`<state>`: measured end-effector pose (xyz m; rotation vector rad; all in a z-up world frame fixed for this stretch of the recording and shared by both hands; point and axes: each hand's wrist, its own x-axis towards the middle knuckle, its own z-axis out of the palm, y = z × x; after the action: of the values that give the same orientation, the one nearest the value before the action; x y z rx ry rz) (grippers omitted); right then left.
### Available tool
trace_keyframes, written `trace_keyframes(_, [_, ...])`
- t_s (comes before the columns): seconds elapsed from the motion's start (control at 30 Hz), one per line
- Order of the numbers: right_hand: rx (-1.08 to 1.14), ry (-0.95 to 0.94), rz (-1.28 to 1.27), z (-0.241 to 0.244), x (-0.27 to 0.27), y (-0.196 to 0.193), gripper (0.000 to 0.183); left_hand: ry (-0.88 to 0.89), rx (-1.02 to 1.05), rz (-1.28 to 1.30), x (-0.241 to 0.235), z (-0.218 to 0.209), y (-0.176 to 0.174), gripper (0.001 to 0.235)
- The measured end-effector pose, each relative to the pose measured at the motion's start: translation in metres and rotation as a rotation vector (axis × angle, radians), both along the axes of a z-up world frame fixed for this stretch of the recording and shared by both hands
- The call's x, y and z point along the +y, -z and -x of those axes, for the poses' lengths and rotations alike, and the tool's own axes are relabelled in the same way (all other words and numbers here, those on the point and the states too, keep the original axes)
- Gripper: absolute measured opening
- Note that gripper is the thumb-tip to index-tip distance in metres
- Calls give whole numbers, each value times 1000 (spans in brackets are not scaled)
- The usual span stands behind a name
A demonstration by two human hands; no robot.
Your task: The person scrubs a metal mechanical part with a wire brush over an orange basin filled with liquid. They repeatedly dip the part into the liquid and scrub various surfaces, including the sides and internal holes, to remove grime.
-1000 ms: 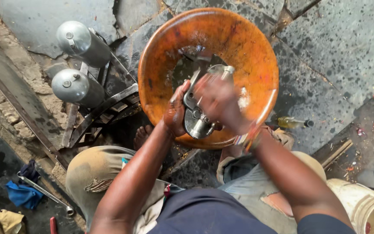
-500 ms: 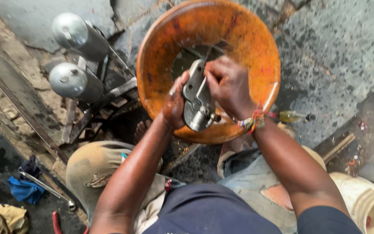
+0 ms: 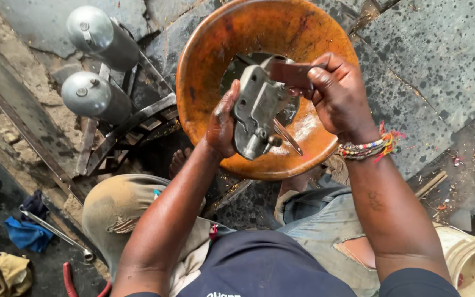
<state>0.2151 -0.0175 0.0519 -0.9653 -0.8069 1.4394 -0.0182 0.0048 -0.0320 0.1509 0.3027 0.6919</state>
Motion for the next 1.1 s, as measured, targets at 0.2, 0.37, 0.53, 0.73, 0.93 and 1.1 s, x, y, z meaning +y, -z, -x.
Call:
trace_keyframes(0.2, [15, -31, 55, -2, 1, -2, 18, -98, 245, -127, 5, 10, -12, 48])
trace_keyframes(0.37, [-53, 6, 41, -4, 2, 12, 23, -142, 315, -169, 6, 7, -14, 42])
trace_keyframes(0.53, [-176, -188, 66, 12, 1, 10, 19, -142, 344, -199, 4, 3, -13, 44])
trace_keyframes(0.73, [-276, -369, 110, 28, -2, 4, 19, -130, 328, -253, -1, 3, -6, 48])
trace_keyframes(0.93, [-255, -356, 86, 22, -5, 16, 14, -118, 357, -302, 0, 3, -9, 48])
trace_keyframes(1.1, [-639, -187, 20, 30, -4, 18, 20, -109, 437, -317, -1, 3, -13, 44])
